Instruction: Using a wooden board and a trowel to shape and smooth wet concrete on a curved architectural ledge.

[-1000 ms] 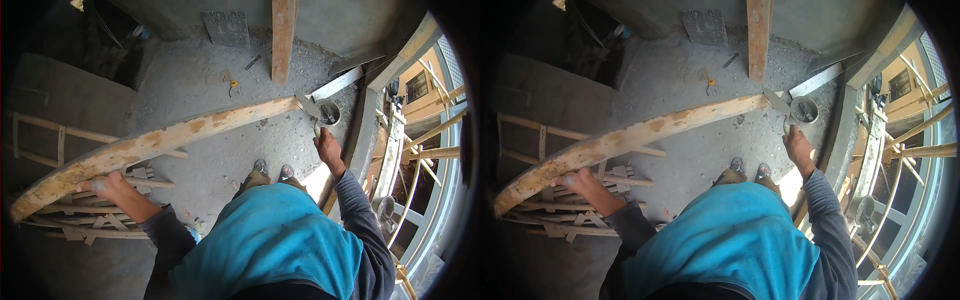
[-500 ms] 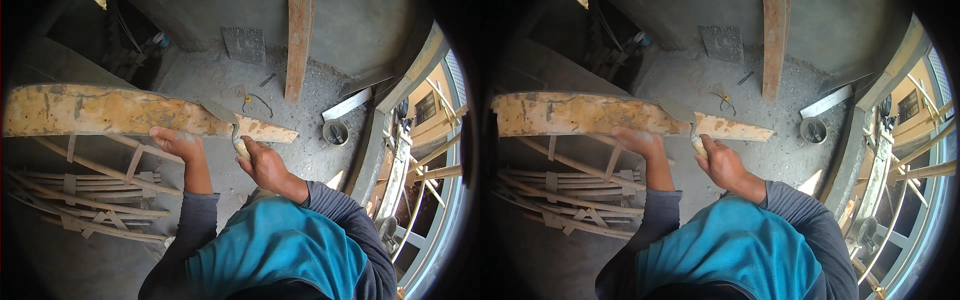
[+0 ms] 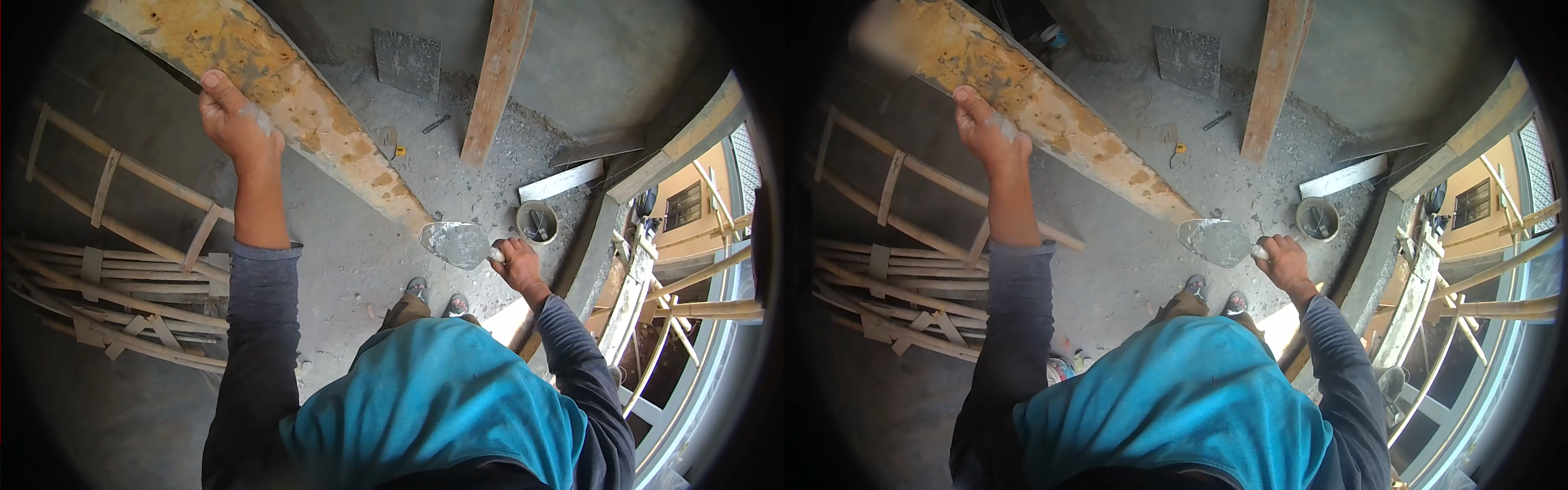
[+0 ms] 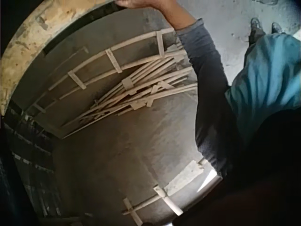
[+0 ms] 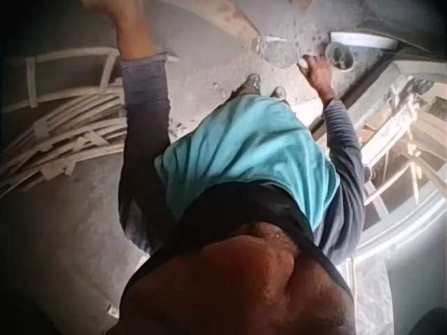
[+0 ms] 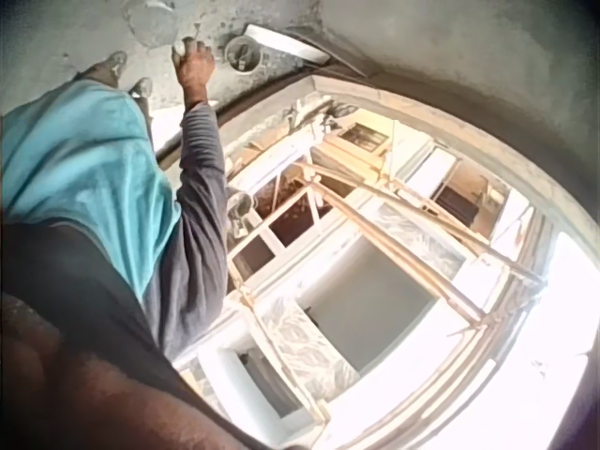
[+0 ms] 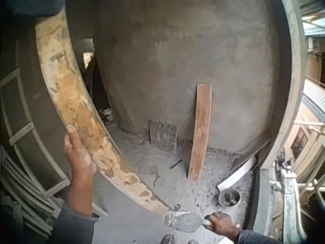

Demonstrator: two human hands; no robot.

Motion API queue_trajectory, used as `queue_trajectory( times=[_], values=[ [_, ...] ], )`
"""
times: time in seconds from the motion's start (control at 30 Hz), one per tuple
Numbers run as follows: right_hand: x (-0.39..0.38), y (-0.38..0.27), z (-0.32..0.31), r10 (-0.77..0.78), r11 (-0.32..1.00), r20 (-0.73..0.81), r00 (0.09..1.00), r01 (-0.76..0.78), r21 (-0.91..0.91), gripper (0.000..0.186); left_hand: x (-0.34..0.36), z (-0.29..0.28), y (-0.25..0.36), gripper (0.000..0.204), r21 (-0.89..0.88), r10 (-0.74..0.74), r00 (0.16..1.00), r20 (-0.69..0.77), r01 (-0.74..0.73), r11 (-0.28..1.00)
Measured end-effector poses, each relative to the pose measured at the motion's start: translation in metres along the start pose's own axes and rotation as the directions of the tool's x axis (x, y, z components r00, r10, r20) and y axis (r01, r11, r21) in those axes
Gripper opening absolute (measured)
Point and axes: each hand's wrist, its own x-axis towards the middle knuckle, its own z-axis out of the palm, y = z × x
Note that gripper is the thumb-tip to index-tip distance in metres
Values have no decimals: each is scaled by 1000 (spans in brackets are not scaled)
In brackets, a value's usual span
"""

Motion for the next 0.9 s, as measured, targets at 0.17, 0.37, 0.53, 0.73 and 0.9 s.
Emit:
queue_trajectory(
  times=[0.17, 0.37, 0.53, 0.73, 0.9],
  values=[
    [11, 31, 9, -62, 981, -28, 998, 56, -186, 34, 44, 34, 41, 57, -40, 0, 989, 145, 6, 999],
    [52, 25, -29, -149, 955, -77, 986, 123, -269, 32, 62, 60, 55, 55, -86, -117, 964, 237, 141, 986],
    [81, -8, -58, -126, 989, -120, 985, 116, -91, 34, 16, 65, 28, 50, -119, -110, 952, 287, 149, 982],
    [110, -29, -90, -29, 1000, -194, 981, 30, 1, 35, -25, 67, -6, 38, -112, -97, 926, 364, 147, 983],
    [133, -34, -115, -50, 999, -299, 953, 43, -28, 36, -55, 66, -33, 31, -99, -38, 917, 398, 85, 991]
  ],
)
